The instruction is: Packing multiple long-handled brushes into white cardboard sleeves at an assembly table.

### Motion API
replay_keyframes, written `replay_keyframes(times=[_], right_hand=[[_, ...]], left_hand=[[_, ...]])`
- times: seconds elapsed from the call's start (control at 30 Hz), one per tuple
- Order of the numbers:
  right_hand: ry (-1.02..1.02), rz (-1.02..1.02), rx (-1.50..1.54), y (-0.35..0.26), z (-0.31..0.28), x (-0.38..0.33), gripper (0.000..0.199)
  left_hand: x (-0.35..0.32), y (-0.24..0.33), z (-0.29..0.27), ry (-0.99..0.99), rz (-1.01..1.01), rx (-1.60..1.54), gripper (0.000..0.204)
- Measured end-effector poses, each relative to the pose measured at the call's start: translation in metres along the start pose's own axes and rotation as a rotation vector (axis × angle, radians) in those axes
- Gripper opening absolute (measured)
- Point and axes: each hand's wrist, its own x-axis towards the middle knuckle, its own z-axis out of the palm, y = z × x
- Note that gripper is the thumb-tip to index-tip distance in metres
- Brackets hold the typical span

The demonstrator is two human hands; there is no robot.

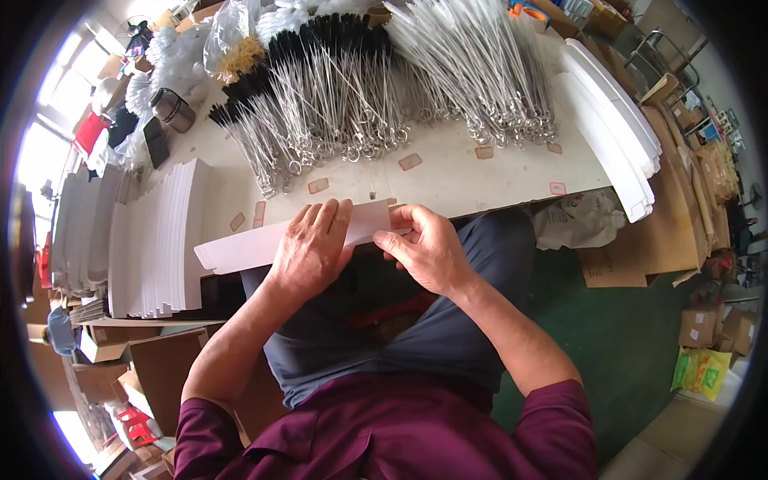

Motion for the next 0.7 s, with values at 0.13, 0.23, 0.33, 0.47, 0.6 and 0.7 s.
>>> replay_keyframes(times=[0.13,0.23,0.33,0.47,0.6,0.7], right_hand=[[-0.063,0.072,0.051,-0.005,-0.010,0.004,0.040],[-0.121,0.087,0.064,-0.008,-0.010,0.006,0.042],[-0.167,0.266,0.227,-0.020,-0.009,0.007,0.039],[-0.201,0.360,0.364,-0.010,-0.015,0.013,0.038],[-0.251,0.344,0.419,-0.013,-0.019,0.010,0.040],[0.076,-0.201,-0.334,-0.006,-0.012,0.003,0.051]], left_hand=[[-0.001,-0.001,0.000,-0.002,0.003,-0.042,0.066],[0.001,0.000,-0.004,-0.003,0.027,-0.051,0.066],[0.001,0.000,-0.003,-0.005,0.037,-0.059,0.065],[-0.001,-0.003,0.001,0.109,0.083,-0.099,0.055],[0.000,-0.004,-0.002,0.063,0.048,-0.172,0.059],[0.001,-0.014,-0.007,0.037,0.001,-0.154,0.057]])
